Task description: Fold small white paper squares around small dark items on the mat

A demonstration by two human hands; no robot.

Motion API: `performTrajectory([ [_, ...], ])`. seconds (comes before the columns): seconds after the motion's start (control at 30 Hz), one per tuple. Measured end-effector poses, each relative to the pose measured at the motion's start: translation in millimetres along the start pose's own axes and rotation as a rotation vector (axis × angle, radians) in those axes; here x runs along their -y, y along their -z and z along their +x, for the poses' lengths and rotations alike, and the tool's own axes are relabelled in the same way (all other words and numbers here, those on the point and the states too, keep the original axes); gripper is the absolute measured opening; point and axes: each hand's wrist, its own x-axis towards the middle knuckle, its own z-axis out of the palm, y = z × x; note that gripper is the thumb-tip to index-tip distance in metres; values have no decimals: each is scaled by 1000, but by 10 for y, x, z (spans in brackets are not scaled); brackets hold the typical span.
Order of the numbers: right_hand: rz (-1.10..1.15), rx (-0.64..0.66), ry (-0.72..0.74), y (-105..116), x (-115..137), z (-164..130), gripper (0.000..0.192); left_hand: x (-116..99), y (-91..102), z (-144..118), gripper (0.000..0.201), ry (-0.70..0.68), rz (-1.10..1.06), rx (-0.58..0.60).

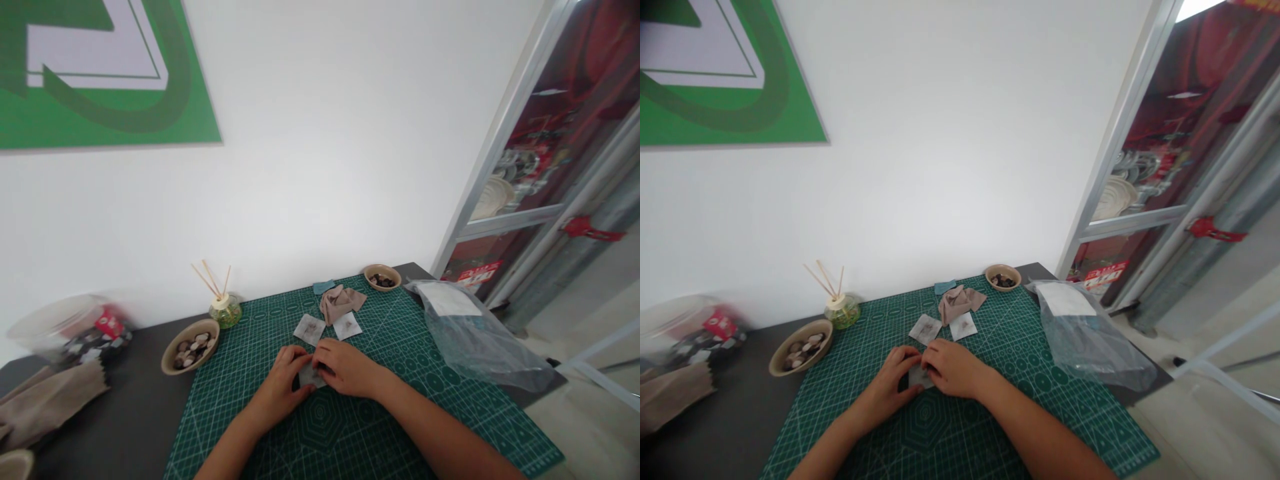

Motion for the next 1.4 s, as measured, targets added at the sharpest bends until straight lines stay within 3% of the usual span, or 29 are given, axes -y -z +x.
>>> performTrajectory([
  [0.33, -75, 69, -25, 59, 87, -10, 24, 116, -95, 0, 44, -11, 165, -137],
  [0.6, -100, 118, -50, 67, 108, -20, 33, 146, -165, 23, 64, -20, 454, -29],
  [0.9, -115, 156, -16, 114, 136, -20, 31, 131, -139, -14, 50, 100, 584, -82],
  [1.1, -165, 94, -168, 102, 14, -38, 34, 175, -128, -31, 42, 148, 600, -165],
  [1.23, -215, 46, -358, 110, -91, -48, 35, 184, -136, -29, 42, 154, 597, -173],
  [1.4, -252, -20, -512, 130, -203, -62, 35, 59, -20, -5, 35, 98, 523, -175],
])
